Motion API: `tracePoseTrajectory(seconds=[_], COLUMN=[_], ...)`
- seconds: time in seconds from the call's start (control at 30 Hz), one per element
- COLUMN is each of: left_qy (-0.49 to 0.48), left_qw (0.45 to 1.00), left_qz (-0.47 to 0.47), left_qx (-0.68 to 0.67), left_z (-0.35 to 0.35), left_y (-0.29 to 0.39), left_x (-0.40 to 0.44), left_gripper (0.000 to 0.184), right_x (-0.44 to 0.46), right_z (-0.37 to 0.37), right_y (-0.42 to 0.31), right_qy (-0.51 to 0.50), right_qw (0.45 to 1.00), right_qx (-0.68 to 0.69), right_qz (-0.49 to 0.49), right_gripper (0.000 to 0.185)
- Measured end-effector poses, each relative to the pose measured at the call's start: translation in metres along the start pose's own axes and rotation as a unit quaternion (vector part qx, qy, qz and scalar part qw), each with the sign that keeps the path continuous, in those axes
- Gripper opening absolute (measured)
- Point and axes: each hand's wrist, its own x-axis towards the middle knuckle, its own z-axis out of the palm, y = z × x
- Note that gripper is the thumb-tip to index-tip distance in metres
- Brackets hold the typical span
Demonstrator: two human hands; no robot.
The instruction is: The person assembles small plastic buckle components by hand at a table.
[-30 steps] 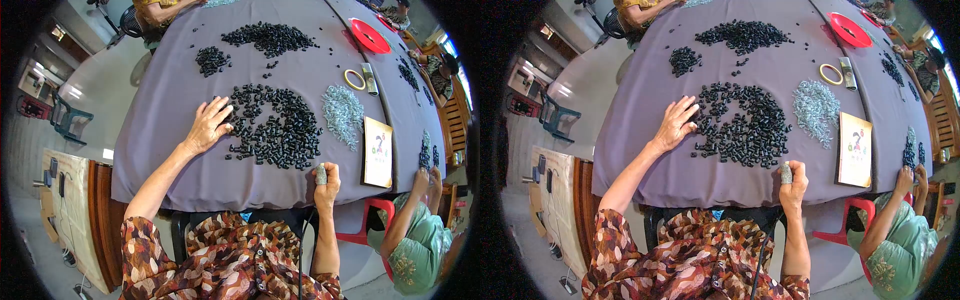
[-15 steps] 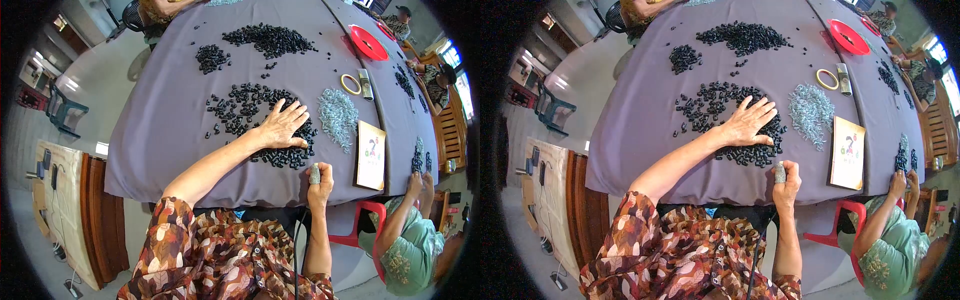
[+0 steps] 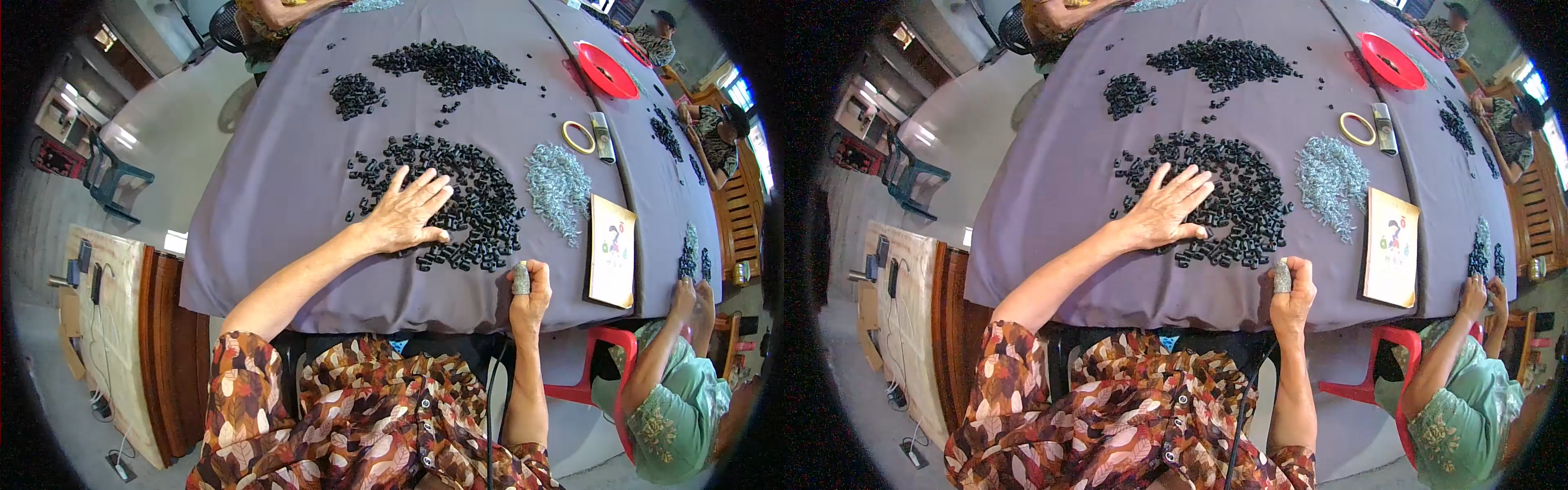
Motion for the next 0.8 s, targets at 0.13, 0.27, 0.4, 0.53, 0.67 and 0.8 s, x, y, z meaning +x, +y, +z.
tracePoseTrajectory(seconds=[0.13,0.27,0.4,0.53,0.67,0.8], left_qy=[-0.011,-0.024,0.018,0.06,0.073,0.041], left_qw=[1.0,0.998,0.996,0.997,0.997,0.998], left_qz=[-0.027,-0.05,-0.092,-0.055,-0.015,-0.052], left_qx=[0.012,0.011,0.016,0.014,-0.001,-0.023], left_z=[-0.011,-0.019,-0.021,-0.02,0.002,0.024], left_y=[-0.021,-0.038,-0.041,-0.023,-0.009,-0.008], left_x=[-0.02,-0.039,-0.045,-0.008,0.046,0.068], left_gripper=[0.074,0.075,0.073,0.073,0.082,0.088], right_x=[0.0,0.0,0.0,0.001,0.0,0.0], right_z=[0.0,-0.001,-0.001,-0.001,-0.001,-0.001], right_y=[0.005,0.006,0.007,0.007,0.011,0.01], right_qy=[-0.002,-0.001,-0.001,0.0,-0.001,0.002], right_qw=[1.0,1.0,1.0,1.0,1.0,1.0], right_qx=[-0.008,-0.007,0.01,-0.003,-0.004,-0.009], right_qz=[0.005,0.007,0.013,0.009,0.013,0.002], right_gripper=[0.003,0.003,0.003,0.003,0.003,0.004])
